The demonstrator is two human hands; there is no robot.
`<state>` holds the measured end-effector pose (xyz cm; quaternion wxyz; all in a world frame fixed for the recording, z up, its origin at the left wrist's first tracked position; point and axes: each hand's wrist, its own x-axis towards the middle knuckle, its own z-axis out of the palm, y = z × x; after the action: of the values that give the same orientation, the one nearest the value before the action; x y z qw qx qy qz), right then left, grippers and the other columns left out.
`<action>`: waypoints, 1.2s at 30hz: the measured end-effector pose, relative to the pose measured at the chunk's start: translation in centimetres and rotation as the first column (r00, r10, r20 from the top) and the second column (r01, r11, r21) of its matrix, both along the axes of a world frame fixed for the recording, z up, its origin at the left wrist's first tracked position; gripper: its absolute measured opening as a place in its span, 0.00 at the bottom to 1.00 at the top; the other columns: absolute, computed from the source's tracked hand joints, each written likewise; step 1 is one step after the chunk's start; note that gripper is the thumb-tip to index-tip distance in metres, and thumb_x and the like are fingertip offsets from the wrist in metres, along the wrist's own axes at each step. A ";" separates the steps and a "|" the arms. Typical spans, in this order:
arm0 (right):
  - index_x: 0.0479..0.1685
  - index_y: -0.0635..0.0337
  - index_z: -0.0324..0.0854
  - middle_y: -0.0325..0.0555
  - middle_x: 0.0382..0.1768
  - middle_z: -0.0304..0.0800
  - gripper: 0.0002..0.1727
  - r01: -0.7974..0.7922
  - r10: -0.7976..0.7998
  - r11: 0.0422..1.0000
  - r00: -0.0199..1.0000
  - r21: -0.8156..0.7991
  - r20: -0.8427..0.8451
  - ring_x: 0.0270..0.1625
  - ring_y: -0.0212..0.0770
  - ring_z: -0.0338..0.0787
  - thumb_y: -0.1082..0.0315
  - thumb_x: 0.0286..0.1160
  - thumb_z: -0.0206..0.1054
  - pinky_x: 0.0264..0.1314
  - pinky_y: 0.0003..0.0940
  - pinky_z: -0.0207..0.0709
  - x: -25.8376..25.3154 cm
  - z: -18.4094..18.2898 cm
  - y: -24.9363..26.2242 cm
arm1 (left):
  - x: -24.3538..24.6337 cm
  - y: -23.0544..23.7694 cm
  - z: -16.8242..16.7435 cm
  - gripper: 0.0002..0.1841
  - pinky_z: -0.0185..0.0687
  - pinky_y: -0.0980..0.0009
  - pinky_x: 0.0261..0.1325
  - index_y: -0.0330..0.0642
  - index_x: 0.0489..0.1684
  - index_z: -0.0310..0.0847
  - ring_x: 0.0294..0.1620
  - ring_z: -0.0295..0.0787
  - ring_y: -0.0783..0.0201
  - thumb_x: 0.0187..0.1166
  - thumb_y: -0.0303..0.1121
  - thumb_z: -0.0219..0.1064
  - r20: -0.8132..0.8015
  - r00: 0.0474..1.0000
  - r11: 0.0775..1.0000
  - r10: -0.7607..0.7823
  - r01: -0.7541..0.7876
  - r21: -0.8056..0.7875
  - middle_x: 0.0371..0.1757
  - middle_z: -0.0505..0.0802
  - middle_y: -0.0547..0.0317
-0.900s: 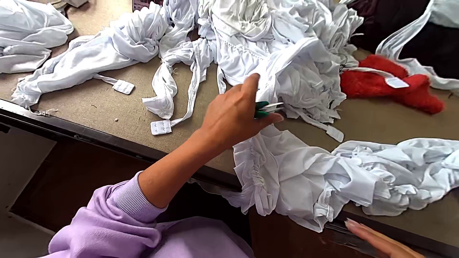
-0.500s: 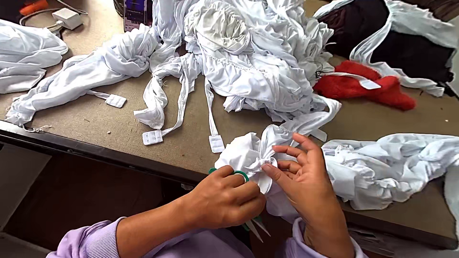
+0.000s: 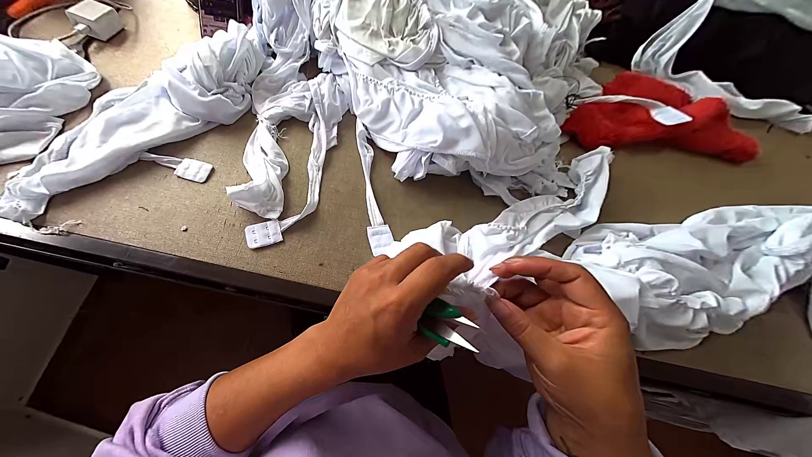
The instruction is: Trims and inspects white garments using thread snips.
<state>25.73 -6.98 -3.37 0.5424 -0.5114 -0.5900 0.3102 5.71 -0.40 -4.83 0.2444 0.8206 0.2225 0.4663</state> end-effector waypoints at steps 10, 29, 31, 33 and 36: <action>0.53 0.40 0.80 0.25 0.60 0.85 0.14 -0.020 0.011 0.997 0.992 0.070 0.125 0.54 0.23 0.88 0.66 0.72 0.74 0.53 0.17 0.85 -1.2 0.2 -0.7 | 0.7 1.7 0.9 0.05 0.82 0.71 0.41 0.32 0.34 0.89 0.40 0.87 0.65 0.65 0.19 0.70 0.092 0.991 0.996 -0.094 0.094 0.003 0.39 0.90 0.51; 0.65 0.53 0.88 0.34 0.66 0.89 0.17 0.009 -0.035 0.991 0.981 0.131 0.193 0.63 0.29 0.89 0.70 0.79 0.67 0.66 0.23 0.84 -1.5 -0.3 -0.6 | -1.6 2.1 2.9 0.20 0.73 0.63 0.27 0.40 0.37 0.87 0.26 0.84 0.57 0.86 0.48 0.61 -0.417 0.904 0.960 0.092 0.032 0.279 0.24 0.84 0.58; 0.64 0.54 0.88 0.34 0.66 0.89 0.17 0.010 -0.035 0.991 0.981 0.130 0.192 0.63 0.29 0.89 0.70 0.79 0.67 0.65 0.22 0.84 -1.6 -0.3 -0.6 | -1.4 2.1 2.9 0.17 0.70 0.65 0.25 0.42 0.35 0.88 0.24 0.82 0.60 0.86 0.45 0.62 -0.409 0.909 0.954 0.076 0.053 0.296 0.23 0.83 0.60; 0.65 0.54 0.87 0.34 0.67 0.88 0.18 0.009 -0.032 0.992 0.983 0.128 0.179 0.60 0.27 0.89 0.72 0.78 0.67 0.62 0.20 0.84 -1.7 -0.3 -0.7 | -1.2 2.2 2.7 0.16 0.67 0.66 0.23 0.43 0.34 0.88 0.22 0.80 0.61 0.86 0.44 0.62 -0.383 0.923 0.954 0.048 0.071 0.290 0.22 0.83 0.61; 0.71 0.50 0.85 0.31 0.69 0.86 0.21 0.025 -0.045 0.993 0.984 0.114 0.173 0.55 0.25 0.89 0.67 0.79 0.70 0.57 0.19 0.86 -1.4 -0.2 -1.2 | -1.2 2.3 2.0 0.19 0.75 0.68 0.27 0.39 0.40 0.88 0.27 0.84 0.65 0.85 0.48 0.63 -0.302 0.952 0.979 -0.044 0.101 0.177 0.27 0.87 0.61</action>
<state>24.37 -8.13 -3.61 0.5216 -0.5158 -0.6427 0.2210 4.49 1.89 -2.87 0.1455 0.9085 0.1805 0.3477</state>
